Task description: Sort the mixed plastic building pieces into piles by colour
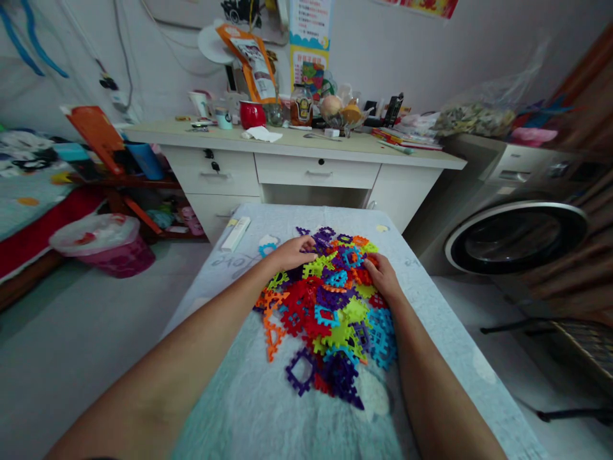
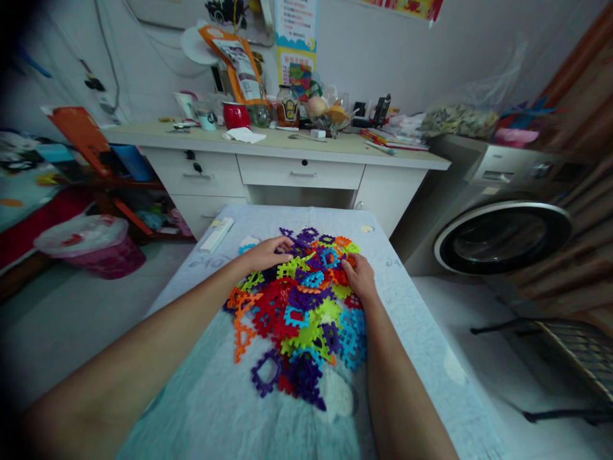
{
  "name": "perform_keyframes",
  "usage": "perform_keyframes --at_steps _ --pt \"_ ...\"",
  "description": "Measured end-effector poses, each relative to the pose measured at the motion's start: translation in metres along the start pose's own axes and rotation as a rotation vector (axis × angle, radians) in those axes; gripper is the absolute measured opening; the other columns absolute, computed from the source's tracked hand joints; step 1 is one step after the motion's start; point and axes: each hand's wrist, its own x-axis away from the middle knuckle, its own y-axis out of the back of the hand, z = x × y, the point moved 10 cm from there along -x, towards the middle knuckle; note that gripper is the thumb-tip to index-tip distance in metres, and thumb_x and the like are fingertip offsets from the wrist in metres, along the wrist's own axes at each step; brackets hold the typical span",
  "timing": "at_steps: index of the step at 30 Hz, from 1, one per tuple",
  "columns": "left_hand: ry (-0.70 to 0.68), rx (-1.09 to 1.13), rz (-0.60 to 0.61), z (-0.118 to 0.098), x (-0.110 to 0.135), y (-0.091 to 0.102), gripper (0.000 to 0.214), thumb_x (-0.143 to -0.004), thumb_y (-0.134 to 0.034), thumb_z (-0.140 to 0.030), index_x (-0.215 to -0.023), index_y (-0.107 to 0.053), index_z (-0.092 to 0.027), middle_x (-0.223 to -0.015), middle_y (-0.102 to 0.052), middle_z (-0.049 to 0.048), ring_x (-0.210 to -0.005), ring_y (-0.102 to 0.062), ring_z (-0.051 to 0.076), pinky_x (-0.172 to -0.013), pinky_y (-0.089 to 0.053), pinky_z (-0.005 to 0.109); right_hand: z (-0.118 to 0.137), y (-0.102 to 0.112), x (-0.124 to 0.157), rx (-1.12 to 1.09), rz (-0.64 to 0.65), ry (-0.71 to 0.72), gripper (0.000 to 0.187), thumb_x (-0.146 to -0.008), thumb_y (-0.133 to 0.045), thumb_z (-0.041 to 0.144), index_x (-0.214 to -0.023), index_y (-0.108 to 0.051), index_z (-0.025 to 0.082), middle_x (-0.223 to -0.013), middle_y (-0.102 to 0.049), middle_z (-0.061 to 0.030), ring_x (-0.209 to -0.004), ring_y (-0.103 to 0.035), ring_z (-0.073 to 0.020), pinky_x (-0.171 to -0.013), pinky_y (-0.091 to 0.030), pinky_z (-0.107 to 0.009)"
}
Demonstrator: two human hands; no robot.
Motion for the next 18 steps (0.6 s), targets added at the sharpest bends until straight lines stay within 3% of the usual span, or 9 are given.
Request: perform_keyframes --at_steps 3,6,10,11,15,18 --pt "-0.125 0.141 0.068 -0.029 0.018 -0.01 0.03 -0.075 -0.056 -0.036 -0.099 -0.064 -0.02 -0.098 -0.07 0.0036 -0.09 -0.065 0.019 -0.086 -0.051 0.032 0.002 -0.001 -0.001 0.019 0.014 0.017 0.054 -0.089 -0.042 0.056 -0.117 -0.064 0.016 -0.119 -0.066 -0.0143 -0.114 -0.057 -0.0276 -0.104 -0.041 -0.044" --pt "-0.144 0.239 0.075 -0.037 0.036 -0.008 0.028 -0.078 -0.051 -0.033 -0.099 -0.065 -0.02 -0.096 -0.071 0.0037 -0.09 -0.066 0.02 -0.085 -0.052 0.033 0.004 -0.001 -0.002 0.022 0.02 0.034 0.053 -0.09 -0.04 0.055 -0.115 -0.064 0.016 -0.118 -0.066 -0.0143 -0.114 -0.057 -0.0272 -0.102 -0.042 -0.043" --pt "-0.105 0.134 -0.161 -0.012 0.056 0.031 0.038 -0.074 -0.053 -0.032 -0.109 -0.064 -0.023 -0.124 -0.064 0.005 -0.121 -0.057 0.023 -0.109 -0.039 0.038 0.006 0.0 -0.001 0.022 0.022 0.047 0.053 -0.09 -0.038 0.056 -0.113 -0.065 0.016 -0.117 -0.065 -0.0143 -0.113 -0.057 -0.027 -0.102 -0.042 -0.043" --pt "-0.062 0.071 -0.162 -0.001 0.06 0.034 0.045 -0.073 -0.056 -0.035 -0.116 -0.062 -0.023 -0.131 -0.06 0.0061 -0.127 -0.053 0.025 -0.111 -0.037 0.04 0.006 0.0 -0.001 0.024 0.025 0.048 0.054 -0.09 -0.038 0.056 -0.113 -0.065 0.016 -0.117 -0.065 -0.0142 -0.113 -0.057 -0.0269 -0.102 -0.042 -0.043" --pt "0.126 -0.144 0.072 0.043 0.073 0.011 0.094 -0.054 -0.078 -0.054 -0.139 -0.048 -0.027 -0.148 -0.045 0.0133 -0.139 -0.038 0.038 -0.112 -0.034 0.051 0.006 0.0 -0.001 0.03 0.034 0.042 0.055 -0.09 -0.037 0.056 -0.113 -0.065 0.015 -0.118 -0.065 -0.0146 -0.113 -0.057 -0.027 -0.103 -0.041 -0.042" --pt "0.099 -0.23 0.144 0.043 0.075 -0.005 0.102 -0.051 -0.082 -0.053 -0.143 -0.045 -0.028 -0.146 -0.047 0.0133 -0.138 -0.039 0.038 -0.112 -0.033 0.049 0.005 -0.001 -0.001 0.029 0.036 0.048 0.055 -0.09 -0.038 0.056 -0.114 -0.065 0.014 -0.118 -0.065 -0.015 -0.113 -0.057 -0.0277 -0.103 -0.041 -0.043"
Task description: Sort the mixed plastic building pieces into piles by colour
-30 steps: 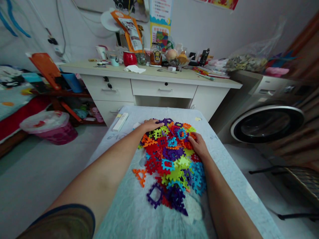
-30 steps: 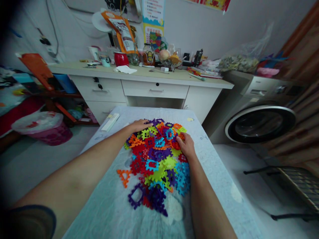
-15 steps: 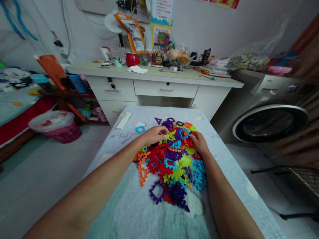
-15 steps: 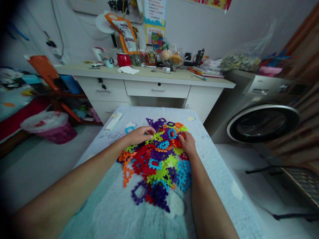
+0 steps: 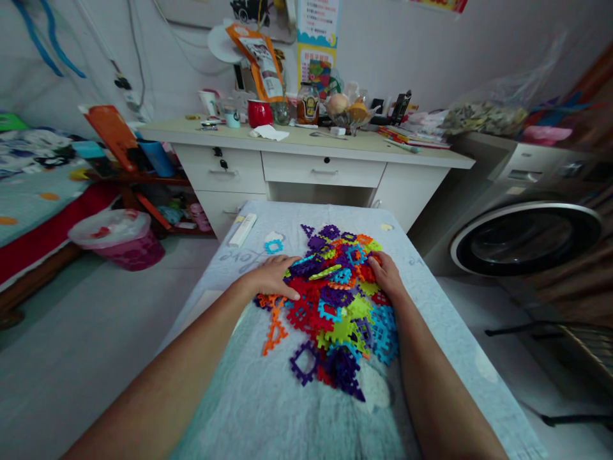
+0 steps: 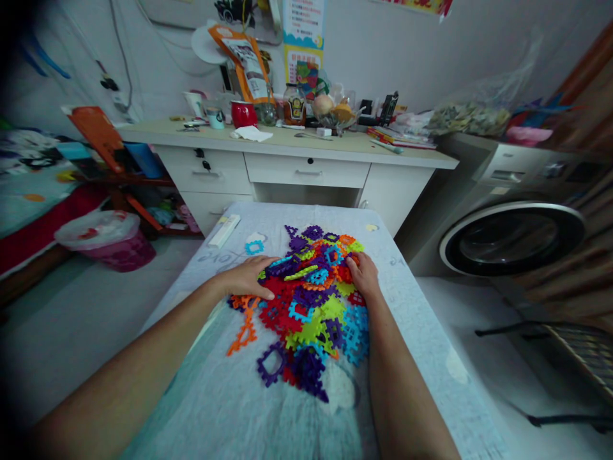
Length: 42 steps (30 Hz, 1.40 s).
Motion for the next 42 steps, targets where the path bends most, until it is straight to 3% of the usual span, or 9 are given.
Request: perform_keyframes --at_steps 5,10,17,23,29,36,39,42 --pt "-0.093 0.014 -0.04 -0.018 -0.006 0.001 0.081 -0.06 -0.079 -0.046 -0.134 -0.053 -0.025 -0.136 -0.054 0.0101 -0.13 -0.046 0.032 -0.112 -0.033 0.043 -0.001 -0.002 -0.002 0.008 0.004 0.02 0.054 -0.09 -0.038 0.054 -0.113 -0.065 0.014 -0.117 -0.066 -0.0154 -0.111 -0.058 -0.0278 -0.102 -0.043 -0.043" --pt "-0.101 0.151 -0.216 -0.019 -0.013 0.014 0.055 -0.064 -0.072 -0.033 -0.117 -0.063 -0.022 -0.114 -0.06 0.0057 -0.109 -0.059 0.025 -0.102 -0.043 0.037 0.002 -0.002 -0.003 -0.005 0.034 -0.008 0.053 -0.089 -0.04 0.053 -0.117 -0.064 0.015 -0.12 -0.066 -0.0158 -0.114 -0.058 -0.0289 -0.104 -0.041 -0.045" --pt "-0.097 0.282 -0.347 -0.042 -0.013 0.016 0.033 -0.066 -0.063 -0.019 -0.099 -0.068 -0.021 -0.103 -0.064 0.0022 -0.1 -0.062 0.022 -0.095 -0.047 0.035 0.032 -0.013 0.003 -0.233 0.179 -0.074 0.052 -0.091 -0.042 0.053 -0.125 -0.058 0.016 -0.124 -0.065 -0.012 -0.112 -0.061 -0.0255 -0.102 -0.044 -0.043" --pt "-0.198 0.304 -0.41 -0.078 -0.003 0.004 0.028 -0.071 -0.065 -0.018 -0.099 -0.065 -0.02 -0.106 -0.063 0.0052 -0.103 -0.061 0.021 -0.096 -0.048 0.035 0.057 -0.034 -0.007 -0.289 0.266 -0.112 0.048 -0.087 -0.052 0.054 -0.117 -0.062 0.019 -0.117 -0.067 -0.0094 -0.108 -0.062 -0.0255 -0.098 -0.046 -0.043" --pt "-0.264 0.287 -0.442 -0.097 0.007 -0.003 0.042 -0.077 -0.067 -0.034 -0.115 -0.058 -0.018 -0.126 -0.052 0.0115 -0.12 -0.054 0.025 -0.106 -0.044 0.039 0.107 -0.037 -0.032 -0.217 0.276 0.006 0.037 -0.084 -0.061 0.044 -0.111 -0.066 0.019 -0.109 -0.069 -0.0069 -0.1 -0.063 -0.0224 -0.093 -0.048 -0.04" --pt "-0.153 0.129 -0.462 -0.07 0.023 0.005 0.049 -0.081 -0.063 -0.049 -0.12 -0.057 -0.022 -0.132 -0.047 0.0118 -0.128 -0.047 0.031 -0.109 -0.04 0.048 0.177 -0.064 -0.056 -0.299 0.425 0.222 0.032 -0.089 -0.053 0.035 -0.112 -0.066 0.016 -0.107 -0.07 -0.0061 -0.097 -0.063 -0.0185 -0.091 -0.048 -0.033" --pt "-0.08 0.12 -0.464 -0.051 0.037 0.013 0.047 -0.083 -0.059 -0.051 -0.12 -0.057 -0.022 -0.135 -0.044 0.0116 -0.13 -0.046 0.03 -0.108 -0.04 0.045 0.168 -0.068 -0.083 -0.191 0.359 0.205 0.032 -0.092 -0.048 0.032 -0.111 -0.067 0.015 -0.11 -0.07 -0.0076 -0.101 -0.063 -0.0197 -0.094 -0.047 -0.034" --pt "0.028 0.064 -0.397 -0.034 0.053 0.011 0.06 -0.078 -0.062 -0.056 -0.128 -0.054 -0.023 -0.144 -0.037 0.0133 -0.135 -0.041 0.034 -0.111 -0.036 0.049 0.135 -0.071 -0.11 0.036 0.279 0.065 0.036 -0.091 -0.051 0.035 -0.117 -0.067 0.014 -0.122 -0.066 -0.0128 -0.113 -0.061 -0.0238 -0.099 -0.044 -0.035"
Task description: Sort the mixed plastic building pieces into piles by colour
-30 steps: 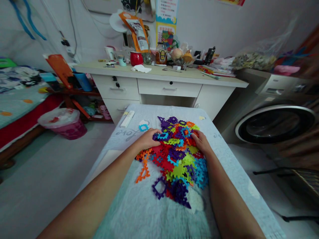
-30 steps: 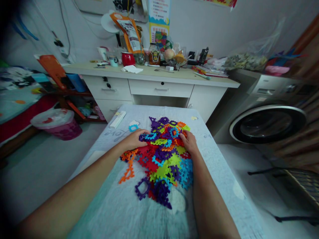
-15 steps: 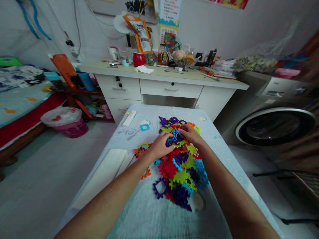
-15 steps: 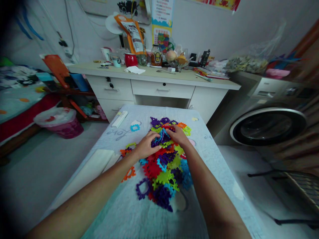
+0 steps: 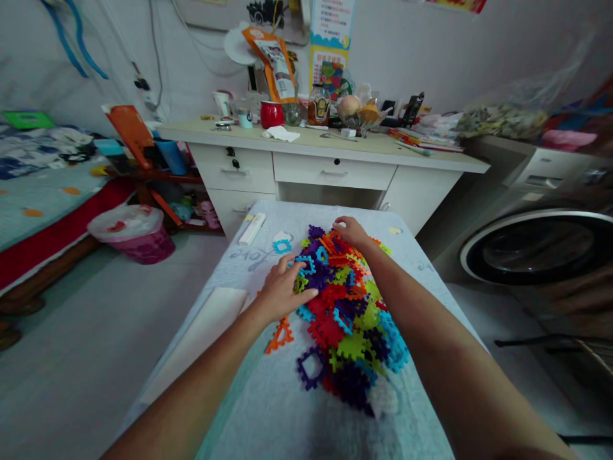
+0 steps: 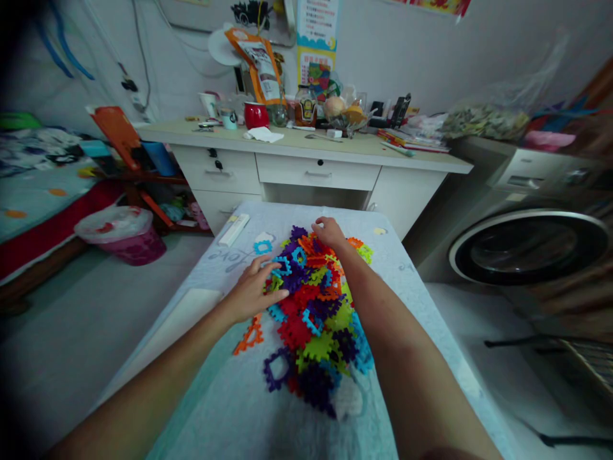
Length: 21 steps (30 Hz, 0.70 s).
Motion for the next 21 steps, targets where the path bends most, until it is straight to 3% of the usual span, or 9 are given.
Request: perform_keyframes --at_steps 3,7,13,16,21 --pt "0.138 -0.112 0.131 0.018 0.019 -0.008 0.089 -0.066 -0.071 -0.062 -0.142 -0.042 -0.025 -0.156 -0.023 0.0173 -0.141 -0.029 0.044 -0.11 -0.032 0.058 -0.031 -0.011 -0.011 0.134 0.035 -0.149 0.052 -0.088 -0.056 0.046 -0.131 -0.059 0.016 -0.131 -0.062 -0.0155 -0.121 -0.057 -0.0278 -0.101 -0.043 -0.037" --pt "0.201 -0.147 0.242 0.026 0.035 -0.025 0.111 -0.06 -0.076 -0.06 -0.152 -0.024 -0.025 -0.16 -0.014 0.0216 -0.146 -0.018 0.046 -0.112 -0.025 0.06 -0.032 -0.04 -0.013 0.096 0.142 -0.091 0.054 -0.083 -0.06 0.056 -0.125 -0.062 0.022 -0.125 -0.066 -0.0108 -0.116 -0.06 -0.0272 -0.098 -0.045 -0.038" --pt "0.154 -0.133 0.127 0.025 0.022 -0.03 0.121 -0.055 -0.082 -0.052 -0.153 -0.017 -0.024 -0.158 -0.019 0.0249 -0.146 -0.018 0.045 -0.113 -0.021 0.061 -0.014 -0.055 -0.006 0.026 0.222 0.027 0.033 -0.076 -0.071 0.043 -0.101 -0.072 0.021 -0.108 -0.072 -0.0071 -0.102 -0.064 -0.0246 -0.093 -0.047 -0.035" --pt "0.064 -0.055 0.104 0.017 0.006 -0.034 0.116 -0.055 -0.084 -0.045 -0.151 -0.022 -0.024 -0.155 -0.021 0.0217 -0.145 -0.024 0.041 -0.113 -0.027 0.057 0.003 -0.053 0.005 -0.031 0.235 0.141 0.03 -0.077 -0.069 0.032 -0.105 -0.071 0.02 -0.111 -0.07 -0.0056 -0.103 -0.062 -0.0227 -0.096 -0.046 -0.035" --pt "-0.067 0.057 0.008 0.002 -0.019 -0.04 0.092 -0.062 -0.081 -0.037 -0.141 -0.039 -0.021 -0.149 -0.026 0.0179 -0.139 -0.037 0.037 -0.113 -0.035 0.048 0.033 -0.049 0.032 -0.25 0.281 0.276 0.037 -0.087 -0.054 0.029 -0.121 -0.064 0.016 -0.112 -0.069 -0.0055 -0.101 -0.062 -0.0189 -0.098 -0.045 -0.036"
